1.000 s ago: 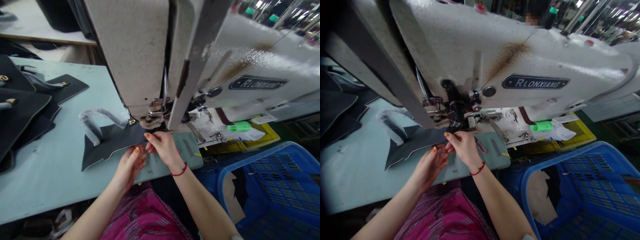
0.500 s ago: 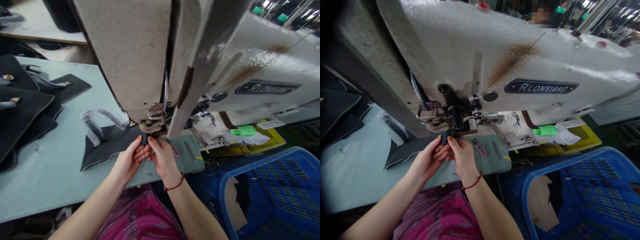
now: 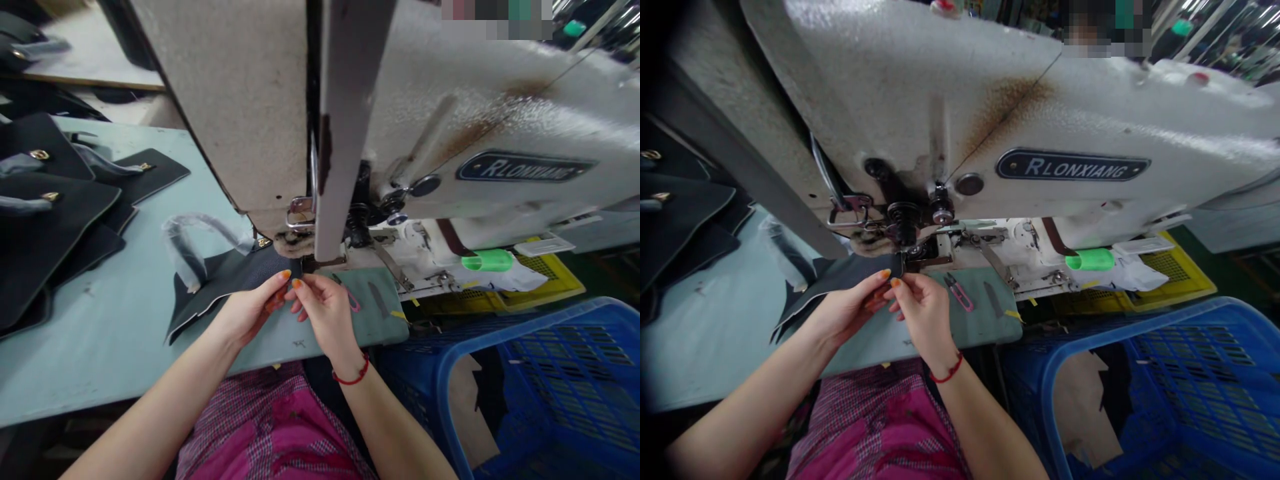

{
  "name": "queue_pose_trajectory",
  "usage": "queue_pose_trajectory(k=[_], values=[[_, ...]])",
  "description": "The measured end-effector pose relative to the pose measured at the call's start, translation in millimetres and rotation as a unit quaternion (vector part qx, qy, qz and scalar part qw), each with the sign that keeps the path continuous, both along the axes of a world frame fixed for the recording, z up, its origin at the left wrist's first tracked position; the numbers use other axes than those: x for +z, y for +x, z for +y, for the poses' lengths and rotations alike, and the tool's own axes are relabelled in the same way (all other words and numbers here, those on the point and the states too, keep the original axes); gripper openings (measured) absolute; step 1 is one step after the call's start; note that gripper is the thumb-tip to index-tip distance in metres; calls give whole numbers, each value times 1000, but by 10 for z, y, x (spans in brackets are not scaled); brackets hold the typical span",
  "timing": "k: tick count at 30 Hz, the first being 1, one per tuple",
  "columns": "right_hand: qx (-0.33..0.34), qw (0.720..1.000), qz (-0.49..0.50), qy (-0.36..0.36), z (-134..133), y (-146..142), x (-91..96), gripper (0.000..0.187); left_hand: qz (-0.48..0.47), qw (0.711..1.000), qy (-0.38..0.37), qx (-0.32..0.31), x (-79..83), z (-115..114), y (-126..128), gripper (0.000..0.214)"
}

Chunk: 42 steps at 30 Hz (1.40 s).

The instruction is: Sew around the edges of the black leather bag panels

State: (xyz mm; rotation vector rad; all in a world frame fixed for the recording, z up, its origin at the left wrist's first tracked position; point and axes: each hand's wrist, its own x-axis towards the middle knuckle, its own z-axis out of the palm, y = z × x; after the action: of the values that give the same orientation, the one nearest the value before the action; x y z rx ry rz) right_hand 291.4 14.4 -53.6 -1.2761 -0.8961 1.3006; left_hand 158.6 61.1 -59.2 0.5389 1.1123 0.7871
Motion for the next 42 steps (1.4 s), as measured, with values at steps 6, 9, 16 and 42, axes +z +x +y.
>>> queue_pose_trajectory(k=[6,9,16,42], values=[[7,998,-15,-56,-289,26,-357,35,-44,995,67,-51,-44,1,-18,47],[11,995,-24,-100,-384,11,-580,33,-61,994,75,-48,-65,21,-21,45],[31,993,-32,-109,-427,1,-730,32,-53,994,81,-47,-28,131,-20,43],[57,993,-46,-96,-435,44,-767,33,-49,978,90,182,11,18,384,38]])
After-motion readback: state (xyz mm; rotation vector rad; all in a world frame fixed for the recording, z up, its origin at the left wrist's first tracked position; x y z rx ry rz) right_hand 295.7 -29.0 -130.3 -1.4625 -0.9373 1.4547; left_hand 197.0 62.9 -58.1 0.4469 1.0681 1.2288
